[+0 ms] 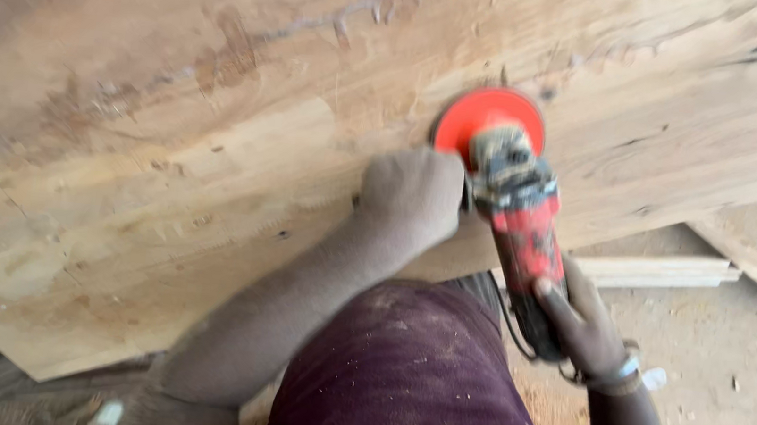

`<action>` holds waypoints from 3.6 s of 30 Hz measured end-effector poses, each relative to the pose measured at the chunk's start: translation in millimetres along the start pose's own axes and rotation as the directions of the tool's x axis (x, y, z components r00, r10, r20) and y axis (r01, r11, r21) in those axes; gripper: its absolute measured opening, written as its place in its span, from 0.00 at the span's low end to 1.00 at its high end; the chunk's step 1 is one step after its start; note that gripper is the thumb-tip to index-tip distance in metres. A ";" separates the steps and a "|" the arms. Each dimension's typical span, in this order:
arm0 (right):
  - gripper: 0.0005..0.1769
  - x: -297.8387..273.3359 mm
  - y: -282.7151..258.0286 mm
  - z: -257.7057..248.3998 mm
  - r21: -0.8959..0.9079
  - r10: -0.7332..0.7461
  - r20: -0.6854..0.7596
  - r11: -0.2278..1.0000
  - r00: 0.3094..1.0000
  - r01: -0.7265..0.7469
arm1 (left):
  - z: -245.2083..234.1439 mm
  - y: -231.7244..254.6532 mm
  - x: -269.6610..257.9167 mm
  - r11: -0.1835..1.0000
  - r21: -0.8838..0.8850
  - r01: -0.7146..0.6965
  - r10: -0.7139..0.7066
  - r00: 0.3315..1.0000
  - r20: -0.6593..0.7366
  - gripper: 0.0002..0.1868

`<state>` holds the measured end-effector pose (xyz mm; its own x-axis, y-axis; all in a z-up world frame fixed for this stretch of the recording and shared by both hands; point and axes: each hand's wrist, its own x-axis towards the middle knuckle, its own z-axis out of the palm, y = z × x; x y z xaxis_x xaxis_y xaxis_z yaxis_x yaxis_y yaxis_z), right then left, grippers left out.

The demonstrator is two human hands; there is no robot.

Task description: The person sands a large wooden board using a power sander, moving the tool across the surface to smooth it.

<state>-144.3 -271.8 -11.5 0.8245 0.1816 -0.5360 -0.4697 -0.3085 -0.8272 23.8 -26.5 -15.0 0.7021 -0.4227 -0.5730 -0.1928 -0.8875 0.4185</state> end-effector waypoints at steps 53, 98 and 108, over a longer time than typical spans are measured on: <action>0.29 29.2 7.2 -31.1 -0.013 0.309 0.166 0.950 0.936 -0.311 | 35.0 -17.2 -1.4 0.998 -0.057 0.018 -0.026 0.989 -0.143 0.09; 0.40 19.6 -18.9 23.0 -0.091 0.292 0.326 0.956 0.899 -0.278 | 38.6 -55.2 -83.8 0.973 -0.176 0.151 -0.129 0.983 0.128 0.10; 0.36 9.8 -19.9 27.9 -0.113 -0.071 0.327 0.987 0.942 0.113 | 41.4 -62.8 -91.1 0.973 -0.189 0.136 -0.129 0.990 0.051 0.10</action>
<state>-135.6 -237.8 -5.0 0.7068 0.4986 -0.5018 -0.3348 -0.3891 -0.8582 -56.5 60.1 -18.2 0.6851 -0.3139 -0.6573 0.0373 -0.8861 0.4620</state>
